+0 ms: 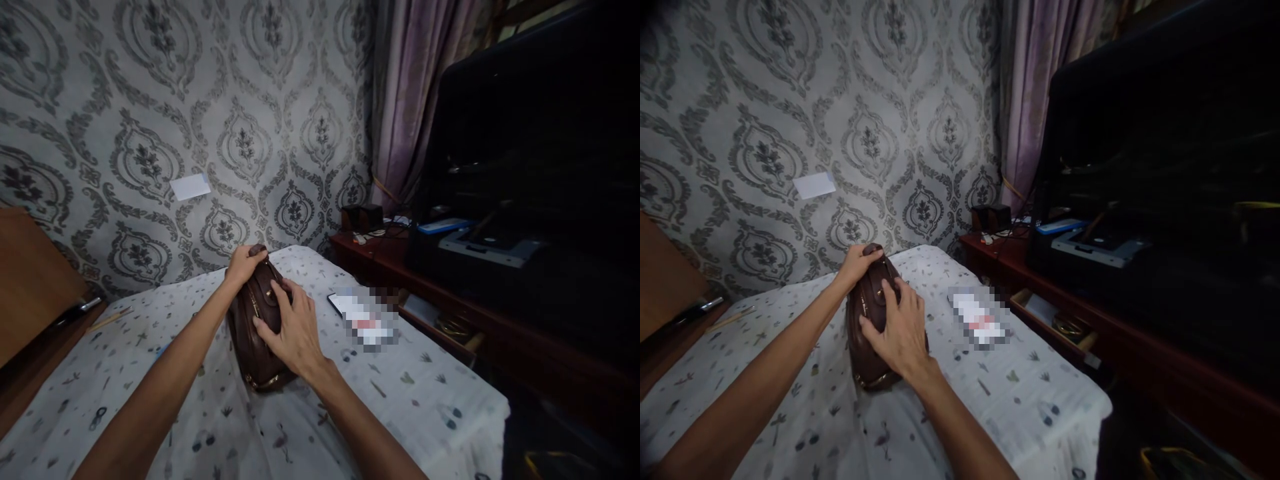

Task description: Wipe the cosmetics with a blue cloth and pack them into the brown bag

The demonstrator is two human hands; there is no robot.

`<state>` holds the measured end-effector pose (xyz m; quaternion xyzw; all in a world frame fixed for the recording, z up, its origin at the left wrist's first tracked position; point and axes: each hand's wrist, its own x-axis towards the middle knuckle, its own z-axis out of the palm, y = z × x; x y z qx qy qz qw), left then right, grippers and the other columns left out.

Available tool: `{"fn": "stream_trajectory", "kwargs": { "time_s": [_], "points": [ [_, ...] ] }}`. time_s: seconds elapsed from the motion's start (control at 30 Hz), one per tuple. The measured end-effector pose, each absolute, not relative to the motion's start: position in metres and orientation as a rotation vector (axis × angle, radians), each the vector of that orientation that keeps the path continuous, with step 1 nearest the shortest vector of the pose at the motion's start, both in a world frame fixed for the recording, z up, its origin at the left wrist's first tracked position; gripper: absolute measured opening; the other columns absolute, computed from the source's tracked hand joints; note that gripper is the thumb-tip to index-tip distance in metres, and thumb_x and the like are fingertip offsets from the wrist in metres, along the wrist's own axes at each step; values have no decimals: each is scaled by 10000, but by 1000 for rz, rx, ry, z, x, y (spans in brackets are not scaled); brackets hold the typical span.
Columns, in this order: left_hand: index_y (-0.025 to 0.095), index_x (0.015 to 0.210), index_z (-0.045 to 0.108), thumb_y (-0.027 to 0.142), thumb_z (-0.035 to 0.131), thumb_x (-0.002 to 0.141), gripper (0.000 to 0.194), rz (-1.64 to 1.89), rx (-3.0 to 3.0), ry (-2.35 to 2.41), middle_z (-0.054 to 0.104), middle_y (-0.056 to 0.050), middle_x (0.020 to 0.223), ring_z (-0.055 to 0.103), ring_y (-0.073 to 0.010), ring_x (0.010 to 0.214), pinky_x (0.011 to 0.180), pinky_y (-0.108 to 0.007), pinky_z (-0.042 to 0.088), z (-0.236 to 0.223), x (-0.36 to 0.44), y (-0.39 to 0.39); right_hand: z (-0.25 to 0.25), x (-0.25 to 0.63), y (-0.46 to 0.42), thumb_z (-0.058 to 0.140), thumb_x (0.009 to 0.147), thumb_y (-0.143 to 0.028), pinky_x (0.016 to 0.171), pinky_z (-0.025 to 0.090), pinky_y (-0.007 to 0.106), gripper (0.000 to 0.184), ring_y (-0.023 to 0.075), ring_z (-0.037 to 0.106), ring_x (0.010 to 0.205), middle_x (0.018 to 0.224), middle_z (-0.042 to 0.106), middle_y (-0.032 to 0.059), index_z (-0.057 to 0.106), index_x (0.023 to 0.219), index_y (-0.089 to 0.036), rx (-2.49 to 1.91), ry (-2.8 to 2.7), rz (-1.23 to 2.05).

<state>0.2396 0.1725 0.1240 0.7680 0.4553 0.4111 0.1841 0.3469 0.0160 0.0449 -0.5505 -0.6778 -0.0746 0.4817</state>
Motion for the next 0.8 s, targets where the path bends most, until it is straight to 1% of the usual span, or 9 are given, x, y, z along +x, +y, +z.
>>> {"fn": "stream_trajectory", "kwargs": {
  "time_s": [0.07,0.13,0.3,0.37,0.47,0.8],
  "points": [
    [199,558,471,396,599,765,314,1174,2153,1252,406,59,540,385,-122,555,551,-252,294,124,239,169,48,350,20,688,817,-491,1062,416,514,731,348,477,1279,1409,495,206,491,1415,-120,-1376,-1650,-159],
    [197,557,478,398,607,761,314,1185,2146,1228,418,58,540,394,-124,561,554,-252,299,124,238,167,54,353,25,691,809,-544,1050,425,511,750,352,489,1258,1411,502,200,505,1401,-122,-1413,-1645,-136],
    [188,563,519,373,616,761,288,1203,2129,1208,449,55,537,416,-129,566,553,-250,311,124,237,167,72,357,39,658,823,-629,952,471,487,660,332,557,1088,1220,621,151,614,1282,-157,-1530,-1667,-89],
    [186,554,516,359,624,762,291,1213,2125,1211,451,56,537,418,-127,564,552,-249,312,123,237,167,76,357,40,654,831,-630,929,475,481,599,331,554,1070,1170,636,136,662,1207,-165,-1568,-1682,-78],
    [188,543,503,359,630,766,309,1218,2125,1213,440,59,533,412,-126,565,550,-247,308,122,236,166,78,354,39,656,841,-615,925,471,472,537,327,546,1084,1156,641,124,692,1137,-169,-1590,-1706,-73],
    [187,569,541,395,619,744,283,1187,2185,1201,449,53,545,407,-133,594,564,-253,313,126,235,154,72,351,39,686,827,-586,903,472,474,513,323,556,1060,1150,654,124,691,1145,-183,-1553,-1641,-129]
  ]
}}
